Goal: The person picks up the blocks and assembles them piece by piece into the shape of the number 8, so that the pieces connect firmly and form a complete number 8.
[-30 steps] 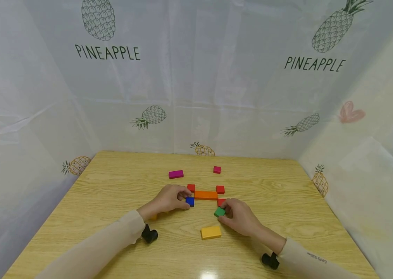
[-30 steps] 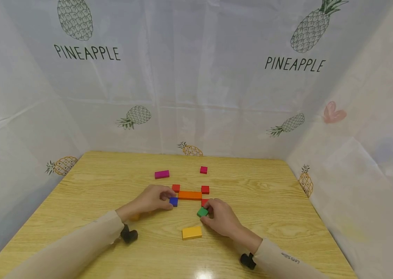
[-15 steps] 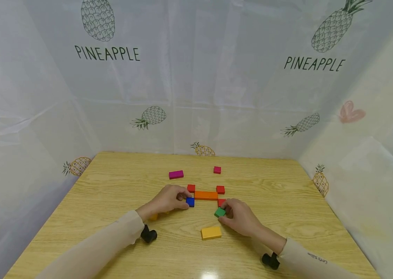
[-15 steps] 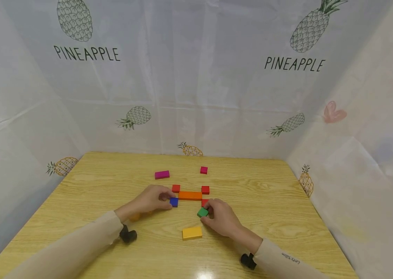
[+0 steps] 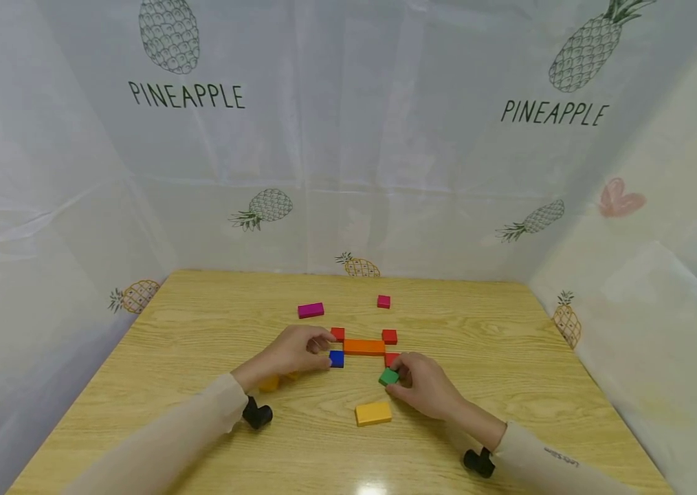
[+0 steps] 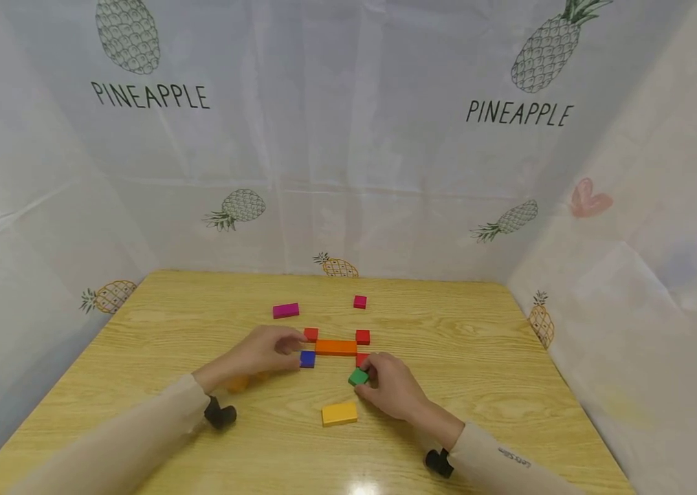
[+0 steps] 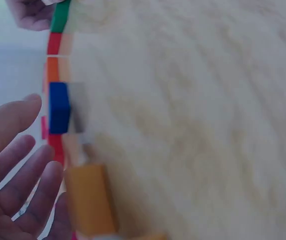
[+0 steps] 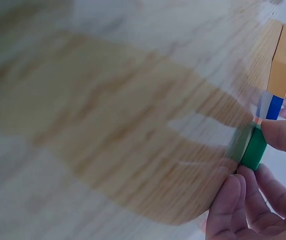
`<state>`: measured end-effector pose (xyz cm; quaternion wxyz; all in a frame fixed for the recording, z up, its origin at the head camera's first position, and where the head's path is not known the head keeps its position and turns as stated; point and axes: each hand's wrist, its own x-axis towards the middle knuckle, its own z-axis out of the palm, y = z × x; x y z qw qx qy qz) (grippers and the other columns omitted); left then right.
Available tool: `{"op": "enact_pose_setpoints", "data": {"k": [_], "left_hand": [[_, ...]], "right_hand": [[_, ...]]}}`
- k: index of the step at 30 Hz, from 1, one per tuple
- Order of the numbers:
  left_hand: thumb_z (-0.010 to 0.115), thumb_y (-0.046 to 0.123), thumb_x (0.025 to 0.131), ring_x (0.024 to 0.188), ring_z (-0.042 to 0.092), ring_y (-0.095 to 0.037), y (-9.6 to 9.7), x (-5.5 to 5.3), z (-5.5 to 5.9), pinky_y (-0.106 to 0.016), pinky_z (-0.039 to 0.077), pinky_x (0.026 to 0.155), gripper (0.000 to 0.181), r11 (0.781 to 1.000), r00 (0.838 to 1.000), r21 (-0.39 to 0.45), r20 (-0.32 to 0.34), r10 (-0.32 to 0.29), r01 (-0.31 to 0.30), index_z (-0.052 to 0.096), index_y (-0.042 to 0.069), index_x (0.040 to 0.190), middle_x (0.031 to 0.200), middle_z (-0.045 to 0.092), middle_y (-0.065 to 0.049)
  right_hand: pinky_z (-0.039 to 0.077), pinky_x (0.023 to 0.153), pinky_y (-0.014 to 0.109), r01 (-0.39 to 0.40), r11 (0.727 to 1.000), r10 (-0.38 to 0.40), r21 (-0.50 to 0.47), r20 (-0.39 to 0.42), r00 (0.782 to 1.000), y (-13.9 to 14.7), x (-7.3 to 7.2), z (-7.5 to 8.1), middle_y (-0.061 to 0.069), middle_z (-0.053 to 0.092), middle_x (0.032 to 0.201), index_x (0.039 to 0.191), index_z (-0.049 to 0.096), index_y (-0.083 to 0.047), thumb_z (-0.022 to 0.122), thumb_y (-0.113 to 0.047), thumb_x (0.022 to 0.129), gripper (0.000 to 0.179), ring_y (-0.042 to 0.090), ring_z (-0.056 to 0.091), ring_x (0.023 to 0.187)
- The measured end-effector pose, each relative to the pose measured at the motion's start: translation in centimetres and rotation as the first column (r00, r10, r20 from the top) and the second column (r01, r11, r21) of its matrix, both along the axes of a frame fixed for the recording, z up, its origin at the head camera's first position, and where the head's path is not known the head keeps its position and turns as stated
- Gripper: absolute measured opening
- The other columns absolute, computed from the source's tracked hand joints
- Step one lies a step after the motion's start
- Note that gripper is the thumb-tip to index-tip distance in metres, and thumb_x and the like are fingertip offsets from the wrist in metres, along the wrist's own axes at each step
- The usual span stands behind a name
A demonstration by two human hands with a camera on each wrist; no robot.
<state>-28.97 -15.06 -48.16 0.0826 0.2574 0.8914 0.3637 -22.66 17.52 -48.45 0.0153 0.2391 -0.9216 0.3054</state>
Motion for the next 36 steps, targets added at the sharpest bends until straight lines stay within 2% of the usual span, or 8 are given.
{"op": "enact_pose_setpoints", "data": {"k": [9, 13, 16, 19, 23, 27, 31, 36], "left_hand": [[0.085, 0.029, 0.093, 0.113, 0.066, -0.021, -3.9, 0.5, 2.1, -0.047, 0.054, 0.1, 0.044, 0.997, 1.0, -0.078, -0.015, -0.005, 0.004, 0.073, 0.014, 0.132, 0.121, 0.075, 0.001], [0.086, 0.028, 0.092, 0.113, 0.065, -0.022, -5.1, 1.4, 2.7, -0.048, 0.054, 0.1, 0.04, 0.992, 0.999, -0.123, -0.038, 0.003, -0.008, 0.074, 0.015, 0.128, 0.121, 0.075, 0.002], [0.087, 0.027, 0.091, 0.113, 0.065, -0.025, -5.0, 2.6, 3.2, -0.049, 0.055, 0.097, 0.04, 0.992, 0.999, -0.126, -0.052, -0.002, -0.005, 0.075, 0.013, 0.127, 0.121, 0.075, 0.0], [0.087, 0.026, 0.091, 0.111, 0.067, -0.027, -3.9, 4.2, 3.4, -0.049, 0.055, 0.095, 0.04, 0.991, 0.995, -0.134, -0.095, -0.023, 0.01, 0.075, 0.013, 0.127, 0.121, 0.075, -0.001], [0.089, 0.03, 0.089, 0.107, 0.069, -0.023, -1.3, 6.5, 3.1, -0.043, 0.056, 0.091, 0.042, 0.986, 0.982, -0.164, -0.183, -0.049, 0.019, 0.074, 0.015, 0.126, 0.12, 0.075, 0.001], [0.091, 0.035, 0.086, 0.105, 0.069, -0.018, 1.6, 8.4, 2.7, -0.037, 0.057, 0.086, 0.046, 0.986, 0.98, -0.162, -0.187, -0.067, 0.037, 0.074, 0.017, 0.125, 0.116, 0.075, 0.003], [0.091, 0.039, 0.084, 0.102, 0.067, -0.01, 4.0, 9.4, 1.9, -0.031, 0.055, 0.085, 0.046, 0.983, 0.979, -0.171, -0.182, -0.093, 0.062, 0.074, 0.021, 0.123, 0.113, 0.073, 0.008], [0.093, 0.043, 0.082, 0.096, 0.061, -0.003, 6.1, 9.7, 0.8, -0.027, 0.053, 0.082, 0.046, 0.983, 0.978, -0.172, -0.186, -0.094, 0.062, 0.074, 0.023, 0.119, 0.106, 0.07, 0.012]], "right_hand": [[0.049, 0.07, 0.023, 0.001, 1.0, -0.001, 0.004, -0.003, 1.0, -0.1, -0.1, -0.1, -0.002, 0.065, 0.093, 0.104, 0.07, -0.011, 0.086, -0.019, 0.091, 0.021, 0.01, 0.056, 0.079], [0.05, 0.07, 0.023, 0.0, 1.0, 0.0, 0.003, -0.003, 1.0, -0.1, 0.0, -0.1, -0.001, 0.065, 0.094, 0.104, 0.07, -0.011, 0.086, -0.018, 0.091, 0.021, 0.01, 0.056, 0.08], [0.05, 0.07, 0.023, 0.002, 1.0, -0.002, 0.004, -0.001, 1.0, 0.0, 0.0, -0.1, -0.002, 0.065, 0.094, 0.104, 0.07, -0.011, 0.086, -0.018, 0.091, 0.021, 0.011, 0.057, 0.08], [0.049, 0.069, 0.023, 0.004, 1.0, -0.004, 0.002, 0.003, 1.0, 0.0, -0.1, -0.1, -0.002, 0.064, 0.093, 0.103, 0.07, -0.012, 0.086, -0.019, 0.091, 0.021, 0.011, 0.057, 0.079], [0.049, 0.068, 0.023, -0.006, 1.0, 0.006, -0.004, 0.003, 1.0, 0.1, -0.2, -0.2, -0.002, 0.064, 0.092, 0.103, 0.07, -0.012, 0.086, -0.019, 0.092, 0.021, 0.013, 0.057, 0.078], [0.049, 0.068, 0.022, -0.015, 1.0, 0.015, -0.01, -0.001, 1.0, 0.0, -0.2, -0.2, 0.0, 0.064, 0.092, 0.103, 0.07, -0.011, 0.086, -0.018, 0.092, 0.021, 0.014, 0.057, 0.078], [0.05, 0.069, 0.022, -0.007, 1.0, 0.007, -0.006, -0.004, 1.0, 0.0, -0.1, -0.2, -0.001, 0.064, 0.092, 0.102, 0.07, -0.011, 0.086, -0.017, 0.091, 0.021, 0.014, 0.057, 0.079], [0.05, 0.07, 0.022, 0.009, 1.0, -0.009, -0.003, -0.004, 1.0, -0.1, 0.1, 0.0, -0.001, 0.064, 0.092, 0.101, 0.069, -0.011, 0.087, -0.016, 0.09, 0.022, 0.014, 0.057, 0.079]]}}
